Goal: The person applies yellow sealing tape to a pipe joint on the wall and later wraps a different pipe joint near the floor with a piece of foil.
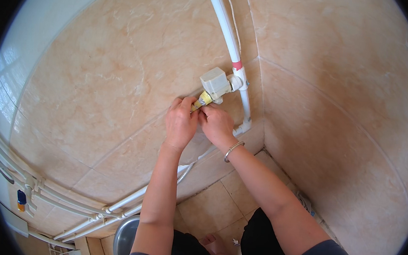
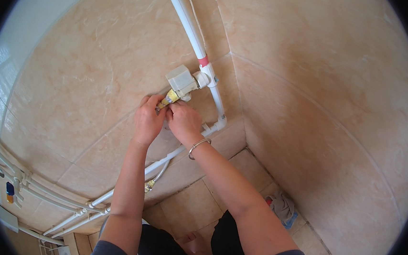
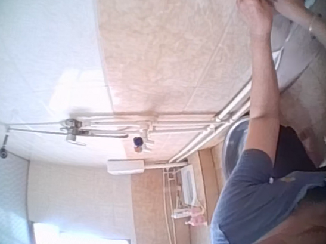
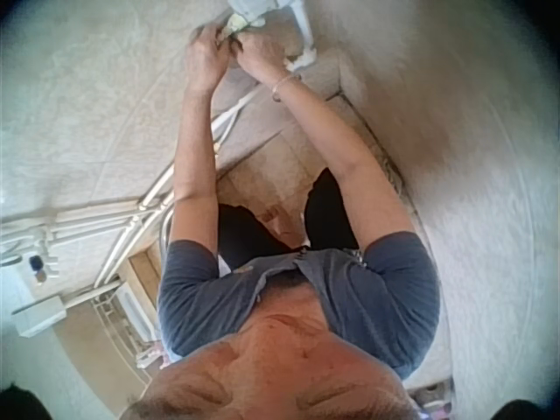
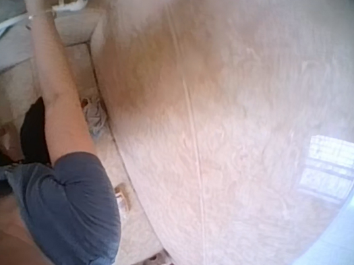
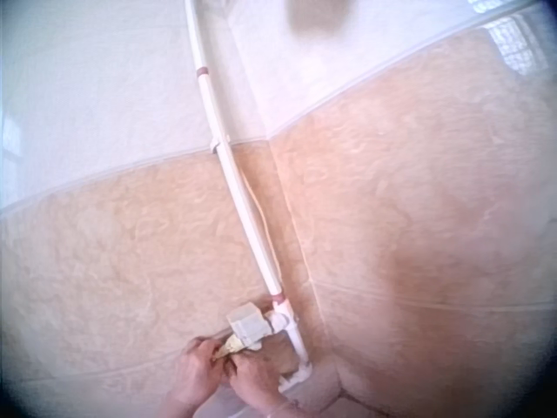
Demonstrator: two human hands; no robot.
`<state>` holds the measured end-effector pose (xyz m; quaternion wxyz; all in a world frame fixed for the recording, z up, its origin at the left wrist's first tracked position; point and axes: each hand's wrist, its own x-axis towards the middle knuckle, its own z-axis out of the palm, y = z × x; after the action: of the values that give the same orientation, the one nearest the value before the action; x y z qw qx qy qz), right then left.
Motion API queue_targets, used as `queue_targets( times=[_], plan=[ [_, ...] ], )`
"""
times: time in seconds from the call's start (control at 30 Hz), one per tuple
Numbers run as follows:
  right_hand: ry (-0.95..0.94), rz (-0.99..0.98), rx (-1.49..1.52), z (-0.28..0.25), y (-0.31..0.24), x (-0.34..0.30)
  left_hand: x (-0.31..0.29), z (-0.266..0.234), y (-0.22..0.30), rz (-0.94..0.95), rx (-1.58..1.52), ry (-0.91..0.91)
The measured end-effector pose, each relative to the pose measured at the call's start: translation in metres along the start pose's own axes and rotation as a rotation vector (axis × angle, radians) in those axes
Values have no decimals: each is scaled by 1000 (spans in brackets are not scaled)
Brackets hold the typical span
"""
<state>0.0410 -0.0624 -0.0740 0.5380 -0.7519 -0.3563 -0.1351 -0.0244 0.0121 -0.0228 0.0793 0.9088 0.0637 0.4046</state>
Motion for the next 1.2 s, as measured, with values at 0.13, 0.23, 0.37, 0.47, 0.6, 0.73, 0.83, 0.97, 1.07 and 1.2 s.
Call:
queue_targets(
  times=[0.13, 0.23, 0.37, 0.47, 0.6, 0.73, 0.83, 0.97, 1.07, 1.2],
  plan=[
    [-115, 291, 368, 4, -1, 2, -2, 1, -5, 10, 21, -4],
    [-117, 546, 1032, 15, 6, 6, 2, 1, 0, 28, 31, 5],
    [-122, 800, 1262, 12, -9, 5, -2, -1, -5, 19, 45, 8],
    [-136, 822, 1373, 28, 30, 3, 0, -2, 3, -3, 23, -4],
    [28, 895, 1183, 38, 33, -5, -1, -3, 0, 62, 11, -1],
    [-339, 886, 1126, 17, 48, -8, -5, -1, 0, 107, 26, 9],
    [-476, 846, 1346, -3, 57, -4, -6, 1, -1, 102, -17, 4],
    [-414, 874, 1500, -18, 52, -3, -8, 1, 0, 39, -69, -3],
    [-483, 674, 1580, -15, 50, -4, -10, 2, 0, 53, -85, 34],
    [-510, 614, 1617, -12, 38, -5, -9, 0, -3, 16, -152, 10]
  ],
)
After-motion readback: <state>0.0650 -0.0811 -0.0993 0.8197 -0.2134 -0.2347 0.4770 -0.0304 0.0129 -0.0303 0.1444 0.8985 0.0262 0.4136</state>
